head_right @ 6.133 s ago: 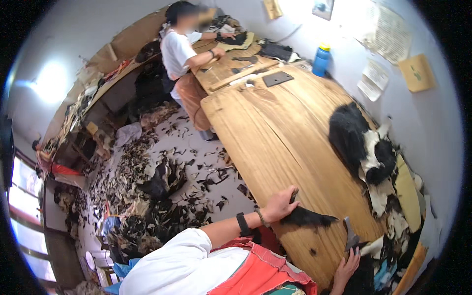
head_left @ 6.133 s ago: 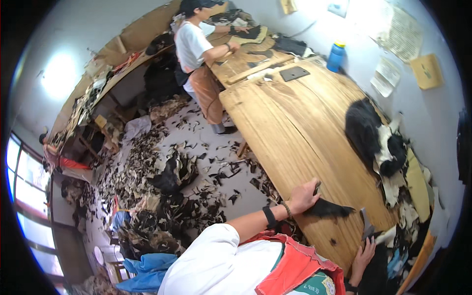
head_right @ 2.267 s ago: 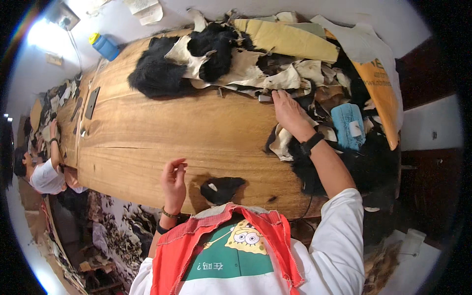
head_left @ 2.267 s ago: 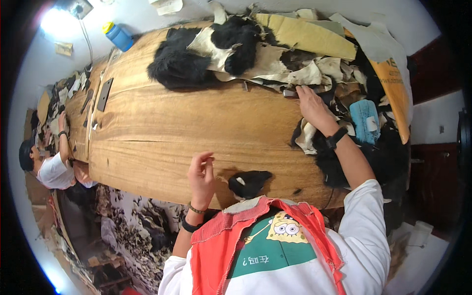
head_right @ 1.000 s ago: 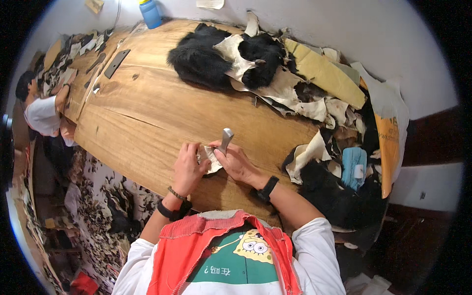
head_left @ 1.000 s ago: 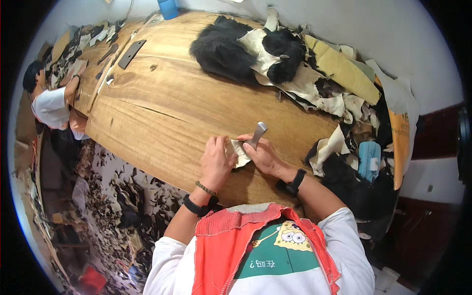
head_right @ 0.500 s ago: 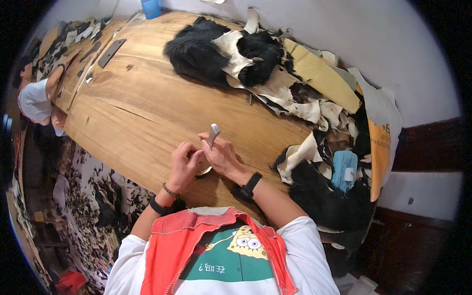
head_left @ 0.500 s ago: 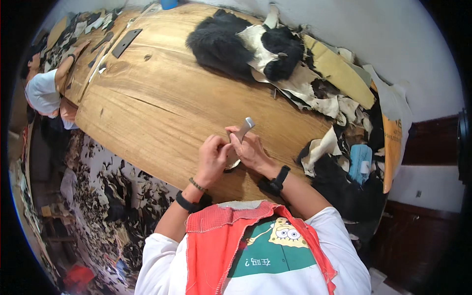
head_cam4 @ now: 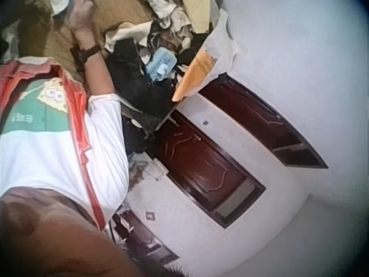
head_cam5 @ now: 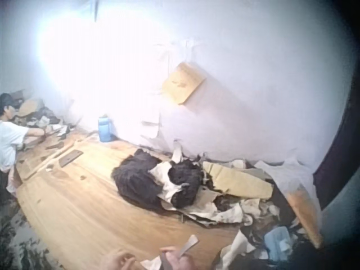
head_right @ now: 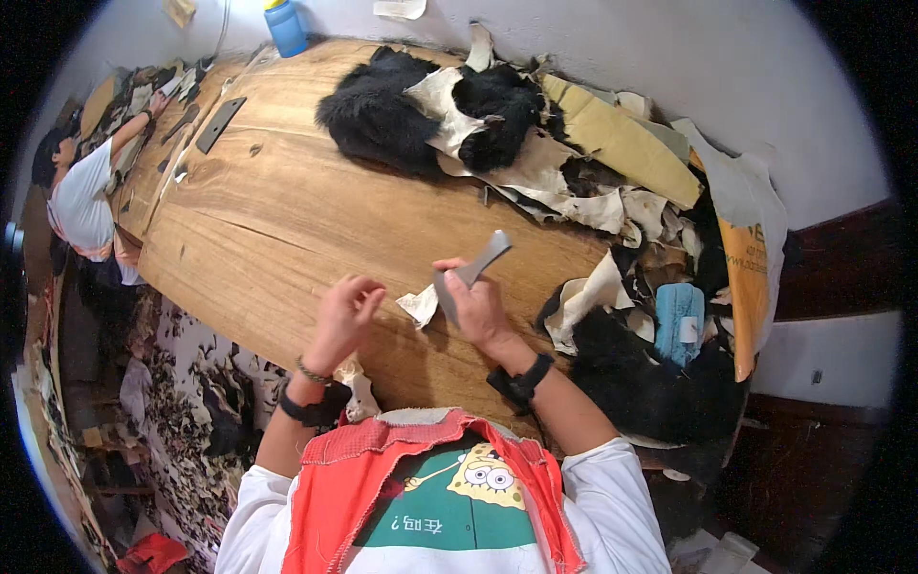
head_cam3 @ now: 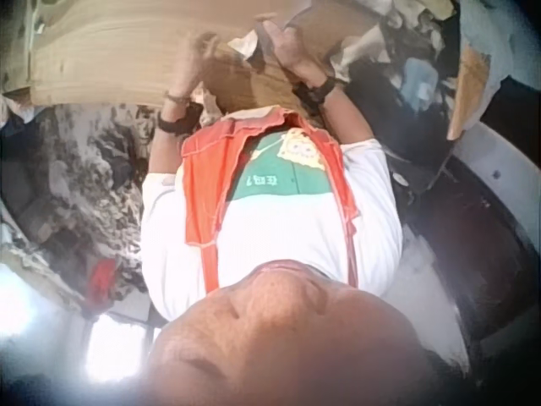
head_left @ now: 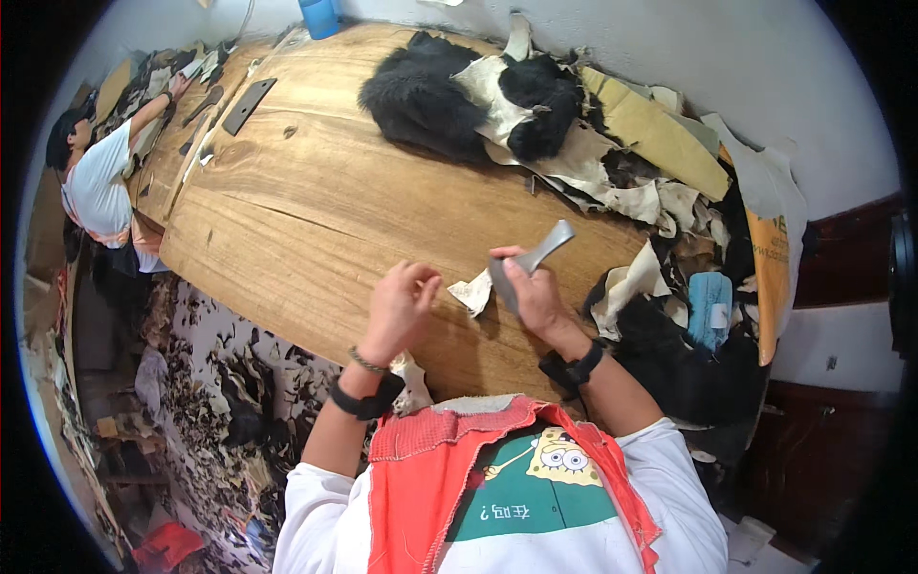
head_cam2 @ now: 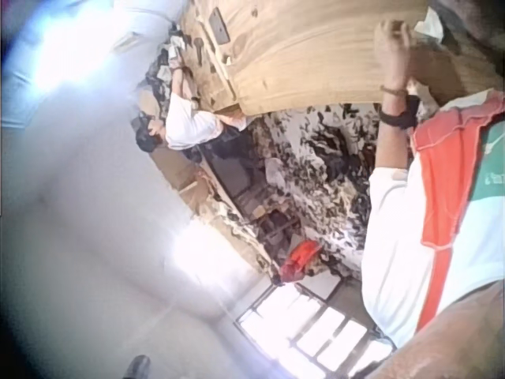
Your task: Inspecting, flattening, and trimming various animal skins on a workbench in a leather workshop.
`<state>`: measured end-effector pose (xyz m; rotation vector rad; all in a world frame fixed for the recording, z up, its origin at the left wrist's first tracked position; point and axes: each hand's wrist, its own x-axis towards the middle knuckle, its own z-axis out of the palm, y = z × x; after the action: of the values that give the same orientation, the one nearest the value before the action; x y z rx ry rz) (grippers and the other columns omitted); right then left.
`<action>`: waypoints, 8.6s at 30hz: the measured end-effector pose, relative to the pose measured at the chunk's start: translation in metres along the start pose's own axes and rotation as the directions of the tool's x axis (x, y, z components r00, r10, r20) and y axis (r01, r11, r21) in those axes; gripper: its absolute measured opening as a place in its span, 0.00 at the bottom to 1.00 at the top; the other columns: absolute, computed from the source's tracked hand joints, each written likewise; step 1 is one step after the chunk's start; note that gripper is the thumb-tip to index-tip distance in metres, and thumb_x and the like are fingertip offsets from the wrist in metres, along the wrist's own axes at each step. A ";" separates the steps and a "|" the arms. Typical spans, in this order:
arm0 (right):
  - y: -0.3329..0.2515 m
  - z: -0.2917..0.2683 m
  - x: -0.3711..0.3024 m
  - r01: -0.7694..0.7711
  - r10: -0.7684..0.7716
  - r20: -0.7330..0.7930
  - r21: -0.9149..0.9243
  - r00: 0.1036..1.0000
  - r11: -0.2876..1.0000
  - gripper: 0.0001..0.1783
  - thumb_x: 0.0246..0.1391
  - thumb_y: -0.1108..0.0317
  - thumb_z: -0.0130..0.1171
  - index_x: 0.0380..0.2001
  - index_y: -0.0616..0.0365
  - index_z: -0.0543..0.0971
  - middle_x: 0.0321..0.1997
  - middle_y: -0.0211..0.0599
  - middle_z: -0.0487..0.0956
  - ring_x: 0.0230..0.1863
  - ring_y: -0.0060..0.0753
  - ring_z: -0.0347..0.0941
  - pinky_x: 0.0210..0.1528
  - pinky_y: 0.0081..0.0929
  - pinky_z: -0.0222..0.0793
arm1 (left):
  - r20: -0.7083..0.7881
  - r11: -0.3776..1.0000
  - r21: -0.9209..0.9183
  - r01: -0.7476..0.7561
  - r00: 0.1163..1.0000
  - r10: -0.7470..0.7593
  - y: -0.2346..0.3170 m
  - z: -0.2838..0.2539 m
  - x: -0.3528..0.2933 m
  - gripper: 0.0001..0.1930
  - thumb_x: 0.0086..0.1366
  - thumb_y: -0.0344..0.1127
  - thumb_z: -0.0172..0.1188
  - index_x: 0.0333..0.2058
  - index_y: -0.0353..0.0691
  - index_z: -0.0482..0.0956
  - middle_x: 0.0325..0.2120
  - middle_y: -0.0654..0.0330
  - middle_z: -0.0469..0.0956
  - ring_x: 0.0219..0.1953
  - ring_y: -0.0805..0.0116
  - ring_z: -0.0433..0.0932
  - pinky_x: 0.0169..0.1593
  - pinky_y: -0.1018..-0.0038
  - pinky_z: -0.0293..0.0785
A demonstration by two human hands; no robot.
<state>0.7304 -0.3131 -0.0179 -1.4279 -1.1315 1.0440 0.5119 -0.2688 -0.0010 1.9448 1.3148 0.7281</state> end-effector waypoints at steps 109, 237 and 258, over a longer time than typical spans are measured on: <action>0.022 -0.059 0.147 -0.400 -0.105 -0.449 -0.863 0.888 0.309 0.24 0.49 0.76 0.53 0.53 0.59 0.69 0.51 0.52 0.69 0.45 0.59 0.73 0.44 0.53 0.69 | 0.410 0.954 -0.219 -0.206 0.868 0.281 -0.174 -0.221 0.269 0.39 0.53 0.29 0.70 0.63 0.31 0.63 0.57 0.49 0.72 0.57 0.63 0.71 0.59 0.68 0.69; -0.010 0.069 -0.070 -0.373 0.183 -0.334 -0.891 0.925 0.258 0.46 0.60 0.43 0.51 0.71 0.59 0.49 0.77 0.45 0.46 0.77 0.46 0.38 0.72 0.57 0.38 | 0.364 0.824 0.453 -0.341 0.914 0.178 -0.261 -0.280 0.055 0.40 0.65 0.62 0.50 0.69 0.45 0.55 0.70 0.46 0.49 0.72 0.39 0.43 0.70 0.47 0.43; -0.045 0.372 0.267 -0.259 0.071 -0.250 -0.895 0.966 0.363 0.42 0.61 0.40 0.47 0.69 0.57 0.56 0.74 0.51 0.51 0.76 0.53 0.40 0.71 0.59 0.41 | 0.465 0.603 0.299 -0.740 0.665 0.585 -0.246 -0.259 -0.009 0.34 0.60 0.37 0.55 0.66 0.45 0.58 0.66 0.50 0.59 0.68 0.49 0.58 0.63 0.47 0.57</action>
<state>0.4135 0.0203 -0.0344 -2.5289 -1.5644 0.2835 0.1746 -0.1549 -0.0337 2.8818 0.5217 0.3880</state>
